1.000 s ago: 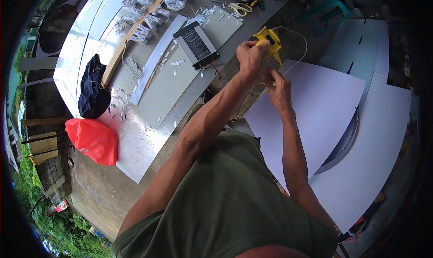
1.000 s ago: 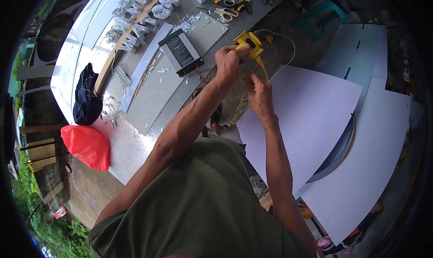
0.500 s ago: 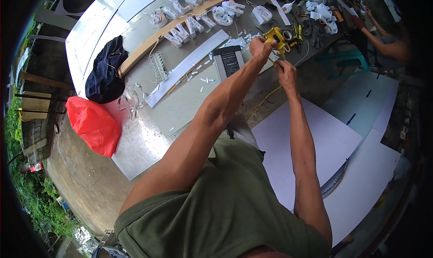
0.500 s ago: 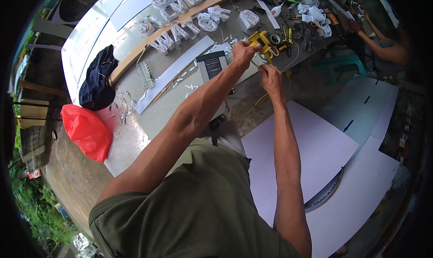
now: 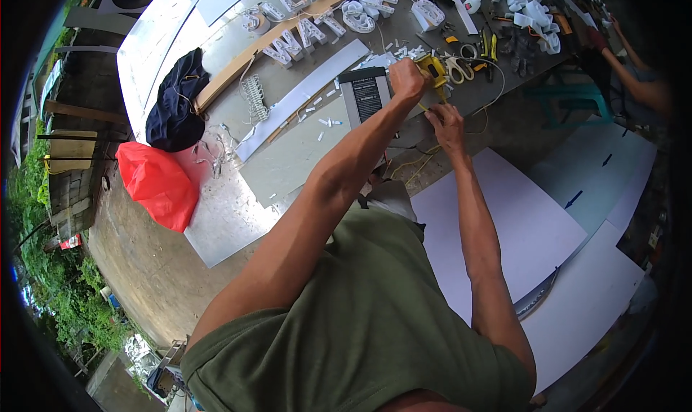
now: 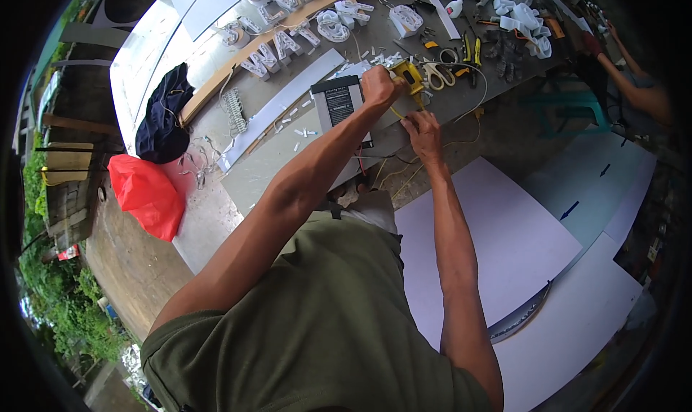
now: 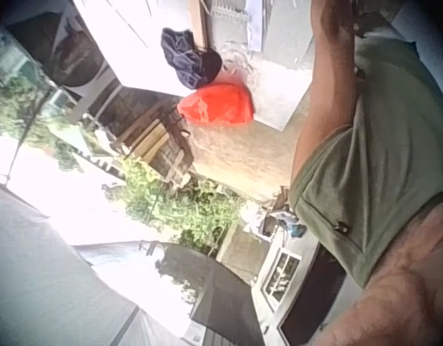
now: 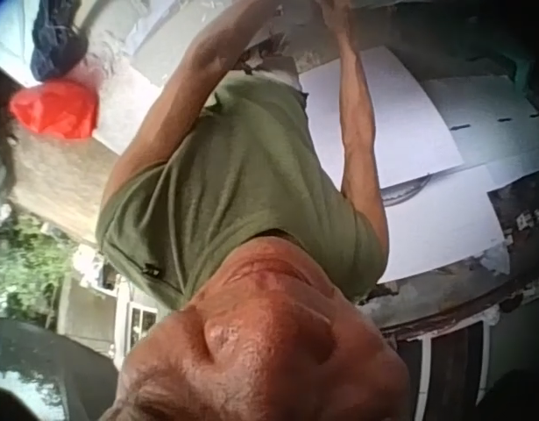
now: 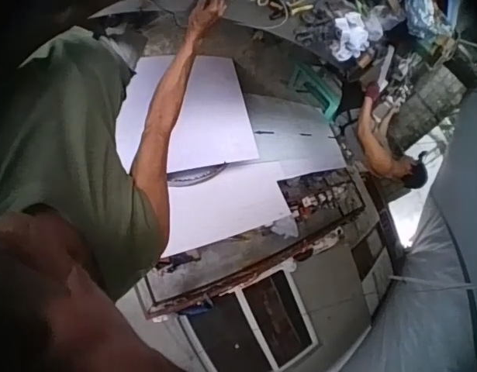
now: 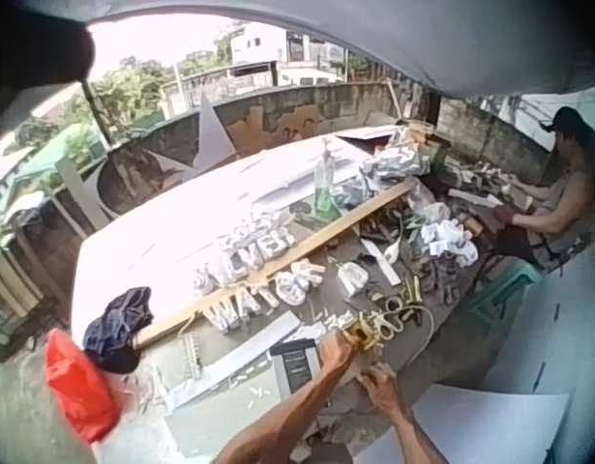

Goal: The person is assembling and wiring illuminated letters for a sign.

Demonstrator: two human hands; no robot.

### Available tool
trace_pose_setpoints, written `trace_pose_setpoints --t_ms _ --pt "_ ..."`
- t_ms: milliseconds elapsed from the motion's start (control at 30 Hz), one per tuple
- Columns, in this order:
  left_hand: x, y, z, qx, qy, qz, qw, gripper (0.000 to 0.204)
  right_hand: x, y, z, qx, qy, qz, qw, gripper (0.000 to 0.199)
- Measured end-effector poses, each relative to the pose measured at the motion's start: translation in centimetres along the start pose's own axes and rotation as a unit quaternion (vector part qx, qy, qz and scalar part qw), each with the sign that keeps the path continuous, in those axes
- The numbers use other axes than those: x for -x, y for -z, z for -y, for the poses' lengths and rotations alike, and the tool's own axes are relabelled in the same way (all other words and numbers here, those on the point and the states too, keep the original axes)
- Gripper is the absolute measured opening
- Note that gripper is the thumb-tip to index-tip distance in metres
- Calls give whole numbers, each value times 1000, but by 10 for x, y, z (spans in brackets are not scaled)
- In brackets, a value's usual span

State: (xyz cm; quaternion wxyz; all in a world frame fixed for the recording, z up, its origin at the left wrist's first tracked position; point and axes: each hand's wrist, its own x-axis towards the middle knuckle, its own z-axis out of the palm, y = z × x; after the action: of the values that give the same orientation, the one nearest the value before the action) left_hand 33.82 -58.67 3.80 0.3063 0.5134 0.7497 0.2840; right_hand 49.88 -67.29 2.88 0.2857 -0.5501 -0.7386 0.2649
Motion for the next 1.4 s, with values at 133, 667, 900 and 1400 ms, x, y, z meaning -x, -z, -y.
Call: trace_pose_setpoints --t_ms 133,667,900,1400 --pt "9 13 5 -22 -54 -9 998 41 4 6 -2 -5 14 -8 1000 24" --pt "118 249 214 -213 151 -304 916 59 25 42 49 36 31 -85 995 17" --pt "97 302 259 -134 393 -207 886 113 16 18 154 -32 91 -1 995 12" --pt "112 290 298 -131 121 -242 954 23 -88 -317 271 -56 -114 227 966 52"
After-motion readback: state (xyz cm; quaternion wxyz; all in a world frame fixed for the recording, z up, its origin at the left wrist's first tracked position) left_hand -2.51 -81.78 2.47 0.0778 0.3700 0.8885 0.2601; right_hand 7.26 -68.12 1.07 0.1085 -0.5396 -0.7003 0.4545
